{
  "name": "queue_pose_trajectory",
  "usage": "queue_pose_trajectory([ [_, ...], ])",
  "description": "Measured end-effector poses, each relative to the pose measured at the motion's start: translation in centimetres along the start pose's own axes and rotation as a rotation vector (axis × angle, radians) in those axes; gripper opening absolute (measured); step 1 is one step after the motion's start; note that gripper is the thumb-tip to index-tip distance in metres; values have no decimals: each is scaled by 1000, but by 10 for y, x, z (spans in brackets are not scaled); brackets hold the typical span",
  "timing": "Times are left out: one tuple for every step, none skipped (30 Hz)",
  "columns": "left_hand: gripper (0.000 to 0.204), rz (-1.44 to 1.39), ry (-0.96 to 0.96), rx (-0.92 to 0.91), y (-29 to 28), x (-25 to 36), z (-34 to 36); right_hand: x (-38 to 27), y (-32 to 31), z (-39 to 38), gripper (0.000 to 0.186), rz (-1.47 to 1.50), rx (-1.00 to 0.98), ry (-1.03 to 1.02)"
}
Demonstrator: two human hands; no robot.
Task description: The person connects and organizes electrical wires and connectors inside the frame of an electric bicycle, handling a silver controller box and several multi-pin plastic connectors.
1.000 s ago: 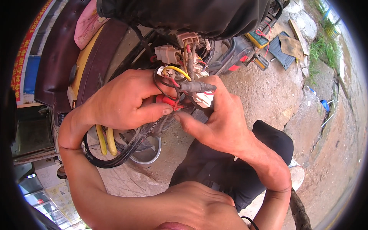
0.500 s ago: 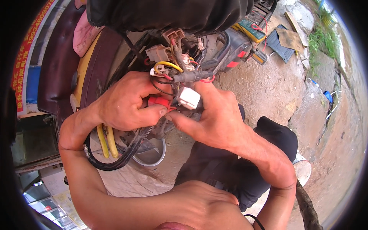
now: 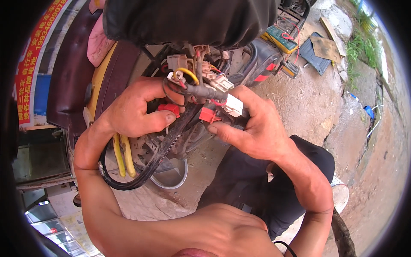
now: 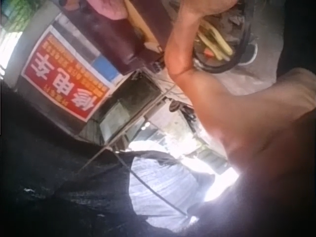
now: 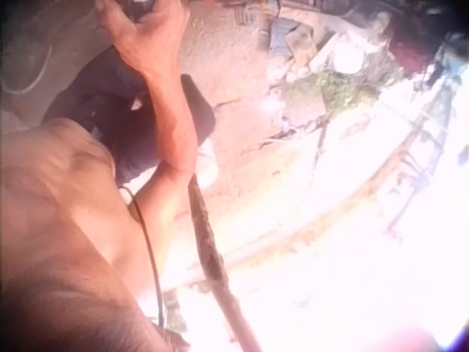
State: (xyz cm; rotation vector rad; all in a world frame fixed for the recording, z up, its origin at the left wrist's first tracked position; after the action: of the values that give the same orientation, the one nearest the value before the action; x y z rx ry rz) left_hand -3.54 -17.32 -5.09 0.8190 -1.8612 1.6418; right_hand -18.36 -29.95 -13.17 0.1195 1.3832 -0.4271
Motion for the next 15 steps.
queue_pose_trajectory([
  [27, -1, 1, -2, 3, -4, -1, 0, -3, 0, 37, 0, 1, 1],
  [30, -32, -2, 57, 1, -8, -3, -4, -4, 2, 35, 7, -51, -38],
  [33, -64, -5, 116, -2, -10, -4, -7, -3, 3, 33, 13, -104, -78],
  [36, -85, -36, 112, -2, -11, -4, -3, -5, 3, 33, 12, -102, -76],
  [36, -86, -34, 111, -3, -10, -4, -2, -6, 2, 30, -15, -98, -139],
  [36, -100, -69, 116, -4, -11, -4, -3, -5, 1, 28, -42, -93, -201],
  [36, -112, -107, 123, -5, -13, -5, -3, -5, 1, 28, -41, -95, -202],
  [36, -112, -108, 125, -3, -14, -6, -6, -5, 1, 29, -127, -60, -256],
  [37, -236, -150, 167, -1, -19, -7, -10, -5, 0, 30, -213, -23, -310],
  [38, -361, -189, 204, -1, -23, -7, -9, -4, -3, 26, -217, -7, -274],
  [38, -362, -186, 201, -1, -22, -7, -9, -3, -5, 26, -219, -3, -272],
  [39, -420, -230, 180, -1, -24, -7, -8, -2, -7, 26, -255, 33, -280],
  [39, -477, -276, 162, 0, -26, -8, -9, -2, -8, 26, -289, 68, -288],
  [39, -476, -276, 160, 2, -30, -6, -8, -1, -9, 25, -272, 72, -292],
  [38, -300, -95, 196, 0, -25, -2, -8, -2, -8, 25, -272, 75, -292],
])
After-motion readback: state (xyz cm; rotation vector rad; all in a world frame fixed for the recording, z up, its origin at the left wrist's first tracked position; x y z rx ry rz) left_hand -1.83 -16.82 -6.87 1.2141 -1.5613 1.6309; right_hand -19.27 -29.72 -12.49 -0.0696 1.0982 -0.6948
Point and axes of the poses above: each hand's wrist, its own z-axis towards the middle knuckle, its own y-axis out of the palm, x = y × z, the point moved 7 cm from there along z, towards the middle knuckle, and after that the axes turned 1 degree about -x, right-handed, at the moved point
